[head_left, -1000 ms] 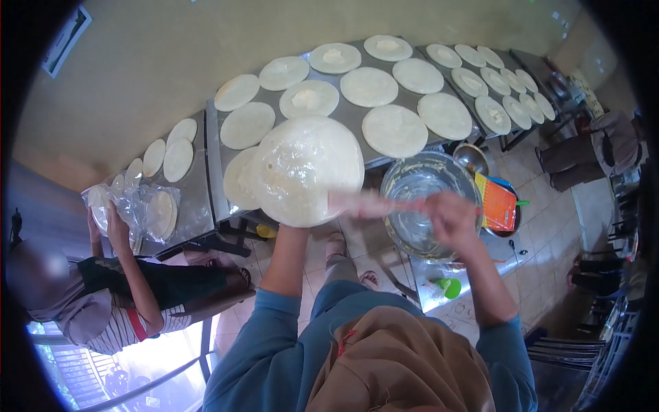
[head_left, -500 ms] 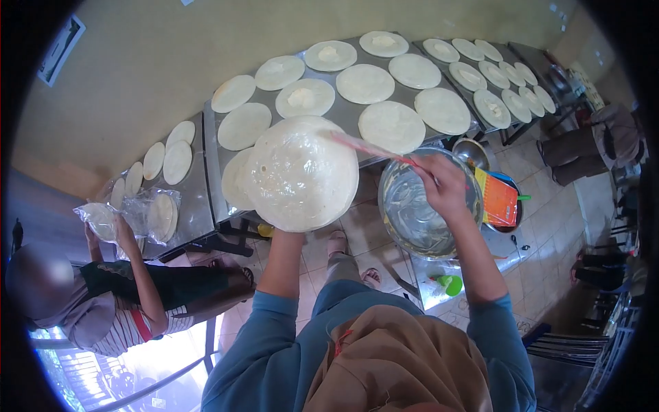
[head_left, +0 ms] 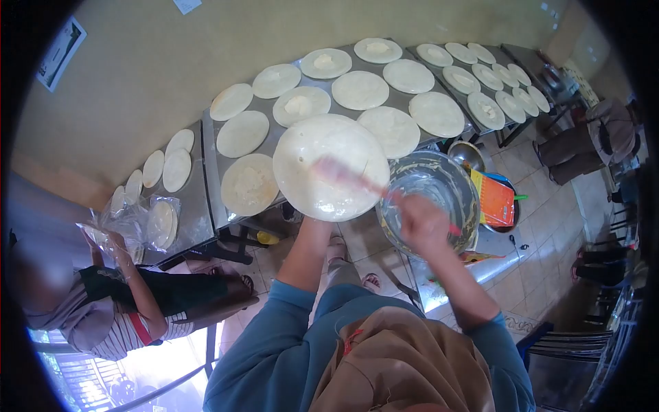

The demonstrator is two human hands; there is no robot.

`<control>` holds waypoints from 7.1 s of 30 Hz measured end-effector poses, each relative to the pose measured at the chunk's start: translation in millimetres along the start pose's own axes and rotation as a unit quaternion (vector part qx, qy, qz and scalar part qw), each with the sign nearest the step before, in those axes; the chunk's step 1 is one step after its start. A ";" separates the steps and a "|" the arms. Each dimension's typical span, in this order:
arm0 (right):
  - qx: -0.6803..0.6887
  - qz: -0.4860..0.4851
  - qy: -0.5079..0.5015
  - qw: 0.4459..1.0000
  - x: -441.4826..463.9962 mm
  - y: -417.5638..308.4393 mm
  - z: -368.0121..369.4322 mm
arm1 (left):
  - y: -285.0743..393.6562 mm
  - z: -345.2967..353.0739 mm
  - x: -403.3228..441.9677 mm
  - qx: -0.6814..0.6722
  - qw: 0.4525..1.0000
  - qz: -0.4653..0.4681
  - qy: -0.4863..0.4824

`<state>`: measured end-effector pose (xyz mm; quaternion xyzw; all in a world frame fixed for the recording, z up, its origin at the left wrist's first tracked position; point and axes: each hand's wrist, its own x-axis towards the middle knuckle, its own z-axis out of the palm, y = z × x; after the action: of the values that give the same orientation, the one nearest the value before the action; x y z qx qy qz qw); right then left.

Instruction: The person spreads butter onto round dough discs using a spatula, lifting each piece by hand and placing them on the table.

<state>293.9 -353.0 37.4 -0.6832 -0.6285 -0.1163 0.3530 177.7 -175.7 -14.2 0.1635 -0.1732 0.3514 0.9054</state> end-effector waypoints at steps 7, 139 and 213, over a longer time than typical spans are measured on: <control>0.111 -0.002 0.004 0.994 28.5 -0.1 -12.7 | -5.7 -7.9 -15.6 0.008 0.999 -0.009 0.050; -0.102 -0.035 -0.236 0.966 153.8 1.7 234.3 | 48.6 -114.1 -82.2 0.053 0.846 -0.287 0.446; -0.035 0.214 -0.173 0.961 48.7 16.2 208.6 | 83.8 -105.0 -92.3 0.052 0.896 -0.222 0.380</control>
<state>258.6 -183.4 -89.7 -0.8231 -0.5150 0.0597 0.2319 76.5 -126.7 -132.3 0.0988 0.2441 0.1849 0.9468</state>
